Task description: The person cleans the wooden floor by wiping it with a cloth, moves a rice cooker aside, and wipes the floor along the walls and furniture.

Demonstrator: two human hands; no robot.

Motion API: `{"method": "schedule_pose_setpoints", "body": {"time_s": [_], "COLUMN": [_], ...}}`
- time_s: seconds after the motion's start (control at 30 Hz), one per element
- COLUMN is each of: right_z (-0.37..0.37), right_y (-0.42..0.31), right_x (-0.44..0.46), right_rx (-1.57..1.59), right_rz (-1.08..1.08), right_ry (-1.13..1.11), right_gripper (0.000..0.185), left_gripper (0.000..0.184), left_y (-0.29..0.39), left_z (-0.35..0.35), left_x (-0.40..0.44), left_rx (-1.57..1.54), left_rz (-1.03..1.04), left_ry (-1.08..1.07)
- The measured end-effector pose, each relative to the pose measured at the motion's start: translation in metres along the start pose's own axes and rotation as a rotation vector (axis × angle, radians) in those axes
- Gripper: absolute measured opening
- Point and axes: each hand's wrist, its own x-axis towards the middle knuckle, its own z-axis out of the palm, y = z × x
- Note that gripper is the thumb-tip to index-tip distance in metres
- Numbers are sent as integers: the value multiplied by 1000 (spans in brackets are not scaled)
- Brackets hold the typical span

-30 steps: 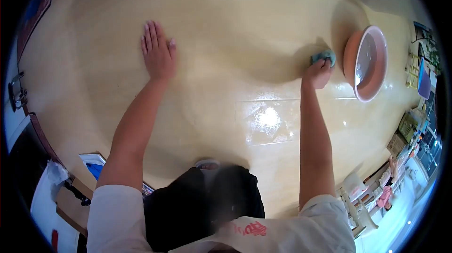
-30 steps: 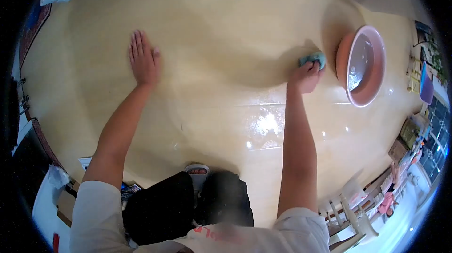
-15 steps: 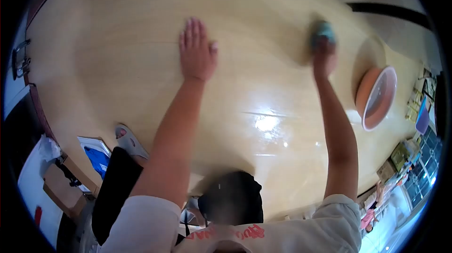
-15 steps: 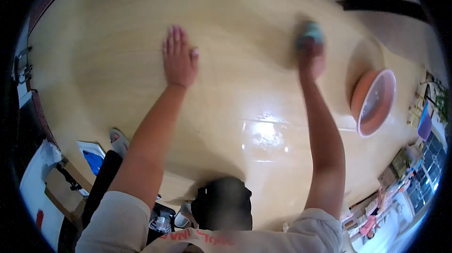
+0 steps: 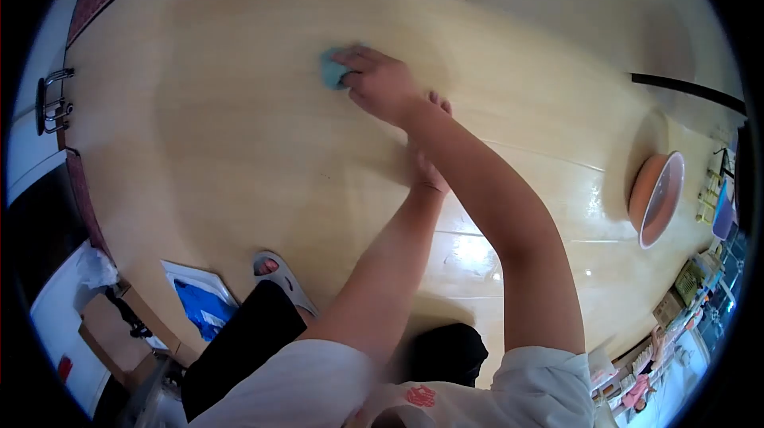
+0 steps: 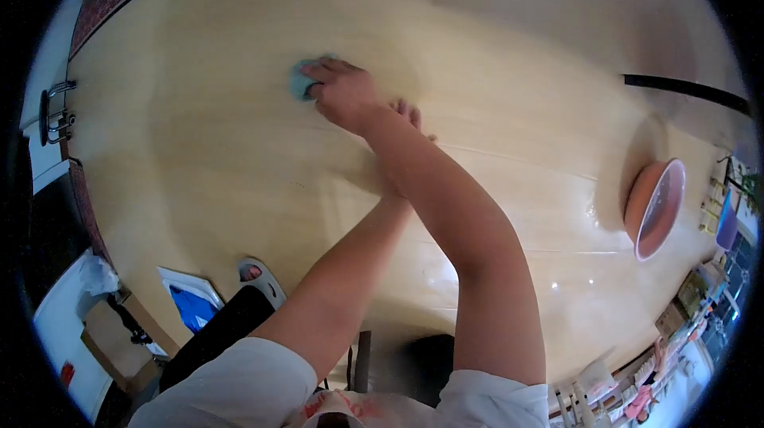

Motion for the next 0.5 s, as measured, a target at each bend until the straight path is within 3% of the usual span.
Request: {"method": "schedule_pose_setpoints", "body": {"time_s": [0.03, 0.07, 0.13, 0.2, 0.23, 0.27, 0.33, 0.4, 0.43, 0.47, 0.5], "right_z": [-2, -10, -25, -66, -83, -92, -67, -26, -4, 16, 47], "right_y": [0, 6, 21, 61, 70, 82, 82, 74, 63, 46, 6], "right_x": [-2, -14, -43, -98, -115, -131, -101, -61, -41, -22, 13], "right_rx": [3, 4, 139, 975, 926, 215, 136, 57, 18, -18, -175], "right_rz": [165, 321, 640, 1007, 1086, 1309, 1208, 1127, 1085, 1037, 949], "right_ry": [69, 133, 360, 1072, 1215, 797, 708, 595, 538, 486, 515], "right_gripper": [19, 21, 26, 36, 41, 32, 30, 28, 27, 26, 21], "left_gripper": [74, 73, 72, 69, 69, 69, 64, 61, 56, 50, 46], "left_y": [-10, -9, 27, 30, 34, 38, 30, -3, -24, -50, -92], "left_z": [4, 3, -26, -42, -68, -101, -186, -258, -287, -315, -343], "left_x": [-2, -7, 3, -12, -30, -42, -45, -22, 4, 25, 50], "left_rx": [80, -302, 641, 332, 288, 243, 151, 161, 166, 303, 411], "left_rz": [-2, -110, 144, 214, 326, 434, 801, 936, 935, 773, 696], "left_ry": [-46, -123, -41, -172, -287, -407, -769, -871, -754, -603, -299]}}
